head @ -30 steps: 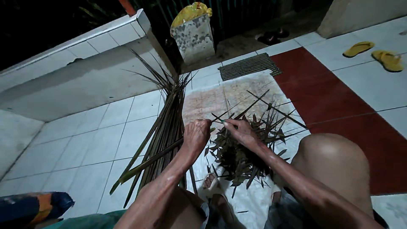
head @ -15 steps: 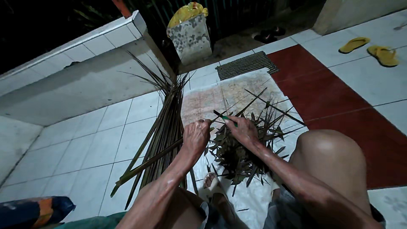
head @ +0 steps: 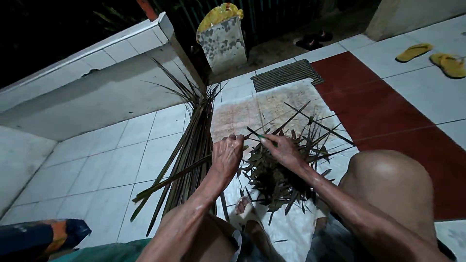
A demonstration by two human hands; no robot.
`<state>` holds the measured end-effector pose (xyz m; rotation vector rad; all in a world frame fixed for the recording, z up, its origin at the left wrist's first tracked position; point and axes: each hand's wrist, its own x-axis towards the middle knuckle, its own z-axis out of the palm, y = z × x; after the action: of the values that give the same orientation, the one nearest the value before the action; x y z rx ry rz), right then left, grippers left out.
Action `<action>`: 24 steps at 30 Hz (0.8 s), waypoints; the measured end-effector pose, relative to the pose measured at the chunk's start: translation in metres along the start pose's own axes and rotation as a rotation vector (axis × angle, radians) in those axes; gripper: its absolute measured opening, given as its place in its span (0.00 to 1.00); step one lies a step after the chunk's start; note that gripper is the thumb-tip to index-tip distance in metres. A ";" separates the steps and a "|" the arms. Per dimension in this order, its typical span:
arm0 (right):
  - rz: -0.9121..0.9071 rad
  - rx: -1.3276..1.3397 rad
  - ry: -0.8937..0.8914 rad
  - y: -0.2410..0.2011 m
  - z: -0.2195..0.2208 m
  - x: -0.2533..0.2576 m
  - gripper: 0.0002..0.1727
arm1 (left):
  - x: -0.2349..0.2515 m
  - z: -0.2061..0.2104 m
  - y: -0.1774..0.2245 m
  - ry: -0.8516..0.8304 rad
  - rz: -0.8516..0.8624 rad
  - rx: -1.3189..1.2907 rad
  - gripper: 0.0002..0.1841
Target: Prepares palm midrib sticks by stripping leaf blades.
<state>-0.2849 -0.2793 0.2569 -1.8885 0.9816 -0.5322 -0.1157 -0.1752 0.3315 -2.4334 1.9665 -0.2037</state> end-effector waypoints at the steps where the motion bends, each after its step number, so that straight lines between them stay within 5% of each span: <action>1: -0.004 -0.004 -0.014 -0.002 0.000 0.000 0.21 | 0.000 0.000 0.001 -0.002 0.007 0.012 0.10; 10: 0.150 -0.092 0.092 0.005 -0.013 0.010 0.21 | -0.005 0.004 0.003 0.064 0.043 0.023 0.09; 14: 0.083 -0.024 0.238 0.013 -0.015 0.009 0.22 | -0.001 -0.009 -0.003 -0.091 -0.093 -0.171 0.11; 19: -0.117 0.028 0.153 0.007 0.003 -0.001 0.20 | 0.008 -0.001 -0.025 -0.143 -0.174 -0.510 0.14; 24: -0.132 0.042 0.151 0.007 0.012 -0.005 0.20 | 0.008 -0.002 -0.031 -0.177 -0.180 -0.771 0.14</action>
<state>-0.2824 -0.2704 0.2447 -1.9058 0.9378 -0.7770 -0.0839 -0.1764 0.3373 -2.8943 1.9890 0.9043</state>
